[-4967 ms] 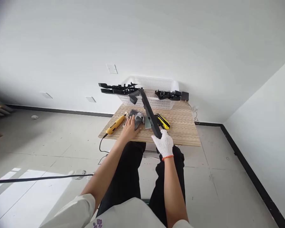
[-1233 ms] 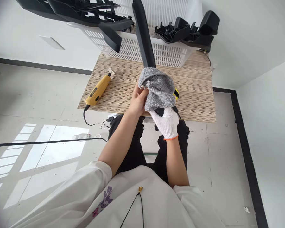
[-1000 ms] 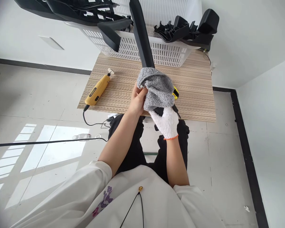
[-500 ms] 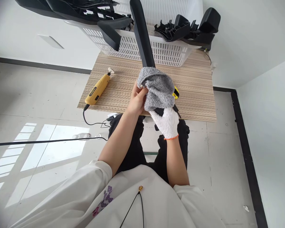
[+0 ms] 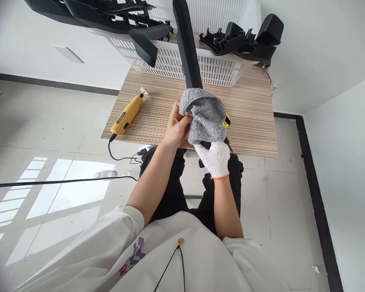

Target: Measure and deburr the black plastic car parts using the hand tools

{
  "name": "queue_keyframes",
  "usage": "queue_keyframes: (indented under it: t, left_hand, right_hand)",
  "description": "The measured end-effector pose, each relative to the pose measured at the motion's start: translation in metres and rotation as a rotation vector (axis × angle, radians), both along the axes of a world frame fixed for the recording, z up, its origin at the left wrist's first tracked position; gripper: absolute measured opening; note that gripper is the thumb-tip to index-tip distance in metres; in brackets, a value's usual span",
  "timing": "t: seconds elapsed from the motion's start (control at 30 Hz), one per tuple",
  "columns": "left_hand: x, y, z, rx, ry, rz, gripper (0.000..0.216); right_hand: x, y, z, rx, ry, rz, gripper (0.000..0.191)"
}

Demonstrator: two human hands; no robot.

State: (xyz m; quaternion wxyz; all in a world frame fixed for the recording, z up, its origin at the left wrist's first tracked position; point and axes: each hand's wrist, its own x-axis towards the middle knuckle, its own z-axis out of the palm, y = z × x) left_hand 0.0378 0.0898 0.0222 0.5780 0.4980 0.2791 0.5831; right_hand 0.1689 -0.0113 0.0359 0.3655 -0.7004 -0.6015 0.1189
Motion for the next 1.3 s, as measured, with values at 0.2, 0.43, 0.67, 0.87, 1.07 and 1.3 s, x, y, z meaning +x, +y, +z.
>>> queue_keyframes:
  t: [0.2,0.43,0.67,0.87,1.07,1.3]
  left_hand:
    - [-0.001,-0.001,0.004,0.006,0.007,0.053,0.051]
    - [-0.002,-0.001,0.002,0.048,0.048,0.070,0.051]
    - [0.006,0.000,-0.005,0.012,0.044,0.093,0.052]
    - [0.008,0.000,-0.009,0.082,0.275,0.307,0.056]
    - [0.007,0.001,-0.006,0.127,0.359,0.321,0.059]
    - [0.005,0.002,-0.011,0.119,0.313,0.266,0.059]
  right_hand:
    - [0.001,0.000,0.002,-0.025,-0.001,0.014,0.071]
    - [0.003,0.002,-0.001,-0.027,-0.001,0.013,0.069]
    - [0.003,0.002,0.002,-0.049,0.004,0.013,0.069]
    - [0.002,0.003,0.005,-0.077,-0.038,0.019,0.065]
    - [0.003,0.002,0.005,-0.115,0.004,0.012,0.062]
    - [0.003,0.002,0.005,-0.093,0.021,0.021,0.062]
